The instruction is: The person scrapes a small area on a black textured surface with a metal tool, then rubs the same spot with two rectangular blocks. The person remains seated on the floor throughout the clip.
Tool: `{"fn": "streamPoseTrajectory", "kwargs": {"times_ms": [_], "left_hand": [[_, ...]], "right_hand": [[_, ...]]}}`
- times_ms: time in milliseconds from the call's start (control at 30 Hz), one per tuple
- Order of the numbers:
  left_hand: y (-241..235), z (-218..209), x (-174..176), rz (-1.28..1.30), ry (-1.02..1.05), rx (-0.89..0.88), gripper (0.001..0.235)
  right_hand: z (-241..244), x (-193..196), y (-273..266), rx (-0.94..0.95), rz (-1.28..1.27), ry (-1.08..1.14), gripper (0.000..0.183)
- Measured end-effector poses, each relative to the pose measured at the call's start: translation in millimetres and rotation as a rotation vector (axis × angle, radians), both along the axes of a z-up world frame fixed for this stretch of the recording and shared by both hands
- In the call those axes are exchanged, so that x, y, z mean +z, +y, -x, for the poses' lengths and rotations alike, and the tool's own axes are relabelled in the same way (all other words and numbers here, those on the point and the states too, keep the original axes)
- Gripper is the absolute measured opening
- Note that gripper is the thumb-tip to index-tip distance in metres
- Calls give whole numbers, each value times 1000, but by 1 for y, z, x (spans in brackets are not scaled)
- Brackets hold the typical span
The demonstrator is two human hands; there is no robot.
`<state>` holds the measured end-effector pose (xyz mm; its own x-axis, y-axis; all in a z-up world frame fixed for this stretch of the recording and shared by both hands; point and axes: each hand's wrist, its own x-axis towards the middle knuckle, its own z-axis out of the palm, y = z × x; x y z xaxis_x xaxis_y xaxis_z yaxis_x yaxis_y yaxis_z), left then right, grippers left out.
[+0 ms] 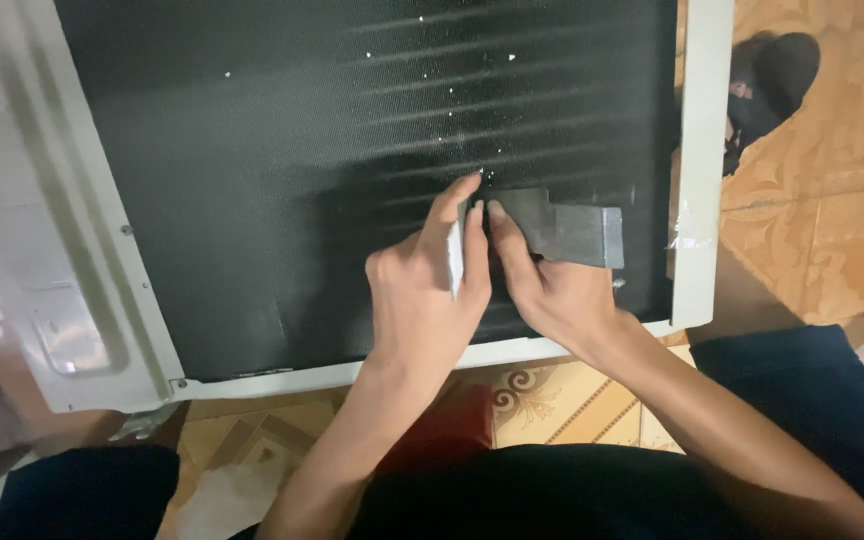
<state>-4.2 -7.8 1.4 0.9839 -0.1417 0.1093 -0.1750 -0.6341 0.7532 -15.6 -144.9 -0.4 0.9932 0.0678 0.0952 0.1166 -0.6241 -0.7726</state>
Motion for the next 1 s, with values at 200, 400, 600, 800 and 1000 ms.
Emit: {"fn": "streamPoseTrajectory", "kwargs": {"times_ms": [200, 400, 600, 800, 1000], "left_hand": [[-8, 0, 0, -16, 23, 35, 24], [-5, -5, 7, 0, 13, 23, 25], [23, -17, 31, 158, -66, 121, 30], [39, -10, 3, 272, -60, 181, 22], [19, 11, -21, 389, 19, 148, 22]], "right_hand": [[8, -23, -7, -88, -146, 56, 23], [11, -31, -14, -127, -336, 103, 20], [-4, -8, -17, -342, -412, -62, 40], [-15, -32, -44, -449, -357, 96, 46], [-19, -44, -48, -338, -427, -16, 35]]}}
